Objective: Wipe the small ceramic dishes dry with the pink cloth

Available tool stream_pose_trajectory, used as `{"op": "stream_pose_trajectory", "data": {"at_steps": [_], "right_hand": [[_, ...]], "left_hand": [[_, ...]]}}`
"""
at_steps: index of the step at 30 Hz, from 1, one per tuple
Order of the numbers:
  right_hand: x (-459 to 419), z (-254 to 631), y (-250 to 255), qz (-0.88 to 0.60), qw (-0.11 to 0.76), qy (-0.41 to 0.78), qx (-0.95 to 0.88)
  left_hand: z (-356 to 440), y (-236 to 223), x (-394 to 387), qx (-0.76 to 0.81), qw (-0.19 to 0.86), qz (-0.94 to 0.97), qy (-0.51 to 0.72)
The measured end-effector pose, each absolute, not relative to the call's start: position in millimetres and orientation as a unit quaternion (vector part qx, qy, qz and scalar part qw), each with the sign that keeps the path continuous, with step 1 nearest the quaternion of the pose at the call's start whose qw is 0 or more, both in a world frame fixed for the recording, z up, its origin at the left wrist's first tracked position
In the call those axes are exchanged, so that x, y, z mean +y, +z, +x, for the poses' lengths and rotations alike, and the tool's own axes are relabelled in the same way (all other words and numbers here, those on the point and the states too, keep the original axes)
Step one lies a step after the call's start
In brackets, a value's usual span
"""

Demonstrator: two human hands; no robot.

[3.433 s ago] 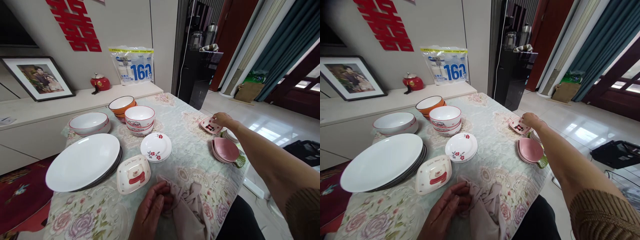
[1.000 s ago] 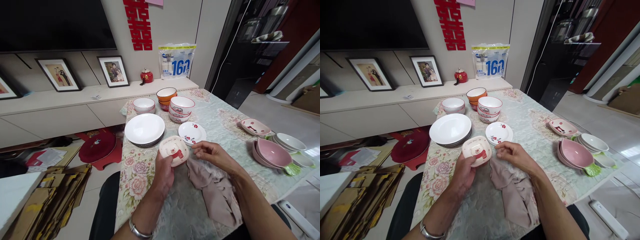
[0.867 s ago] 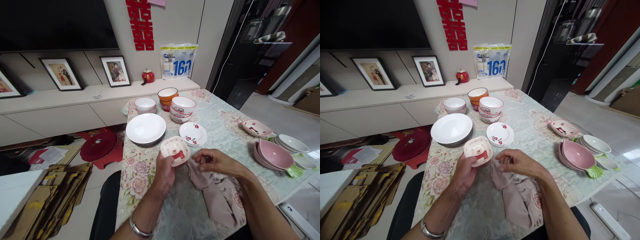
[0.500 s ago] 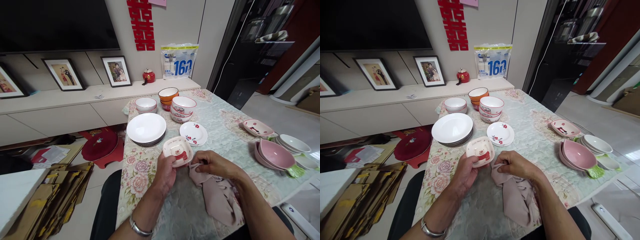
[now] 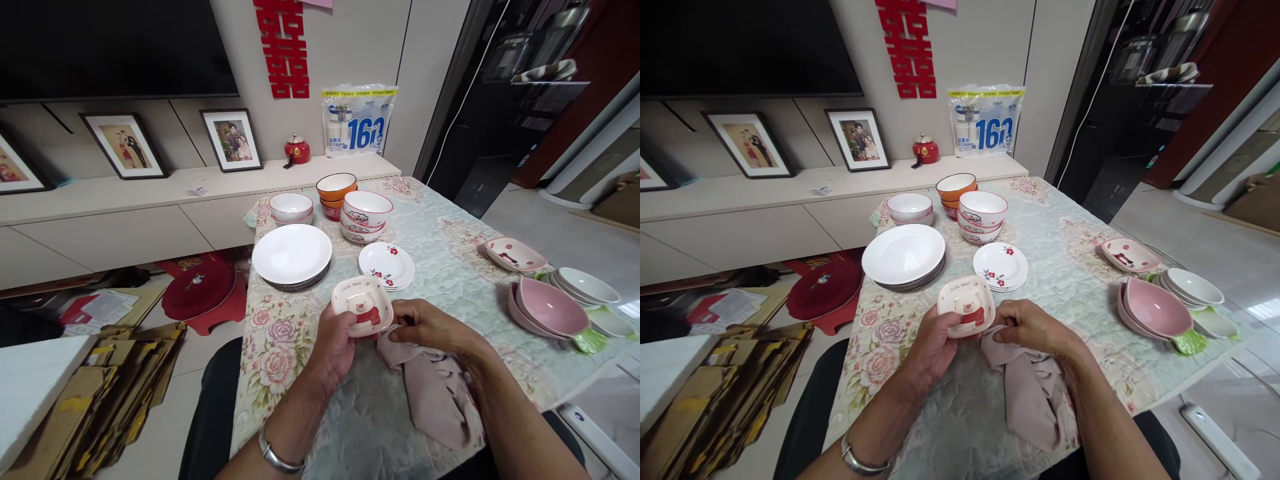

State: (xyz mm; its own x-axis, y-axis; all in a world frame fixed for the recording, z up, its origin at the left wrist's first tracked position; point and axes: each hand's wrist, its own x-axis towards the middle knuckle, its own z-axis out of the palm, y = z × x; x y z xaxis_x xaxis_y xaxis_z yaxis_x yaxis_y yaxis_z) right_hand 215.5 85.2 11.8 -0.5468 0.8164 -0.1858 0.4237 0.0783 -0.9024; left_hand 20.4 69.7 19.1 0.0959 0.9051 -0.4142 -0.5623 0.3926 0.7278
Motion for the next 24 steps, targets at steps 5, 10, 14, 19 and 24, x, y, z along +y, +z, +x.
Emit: {"op": "stream_pose_trajectory", "data": {"at_steps": [5, 10, 14, 19, 24], "right_hand": [[86, 216, 10, -0.42, 0.185, 0.536, -0.709], [86, 216, 11, -0.422, 0.185, 0.533, -0.71], [85, 214, 15, -0.409, 0.185, 0.535, -0.716], [85, 212, 20, -0.398, 0.186, 0.542, -0.717], [84, 213, 17, -0.411, 0.185, 0.539, -0.711]], "left_hand": [[21, 19, 69, 0.438, 0.715, 0.196, 0.508], [21, 20, 69, 0.439, 0.717, 0.192, 0.507], [21, 20, 69, 0.442, 0.718, 0.189, 0.503], [21, 18, 69, 0.441, 0.718, 0.195, 0.502], [21, 17, 69, 0.445, 0.714, 0.209, 0.499]]}}
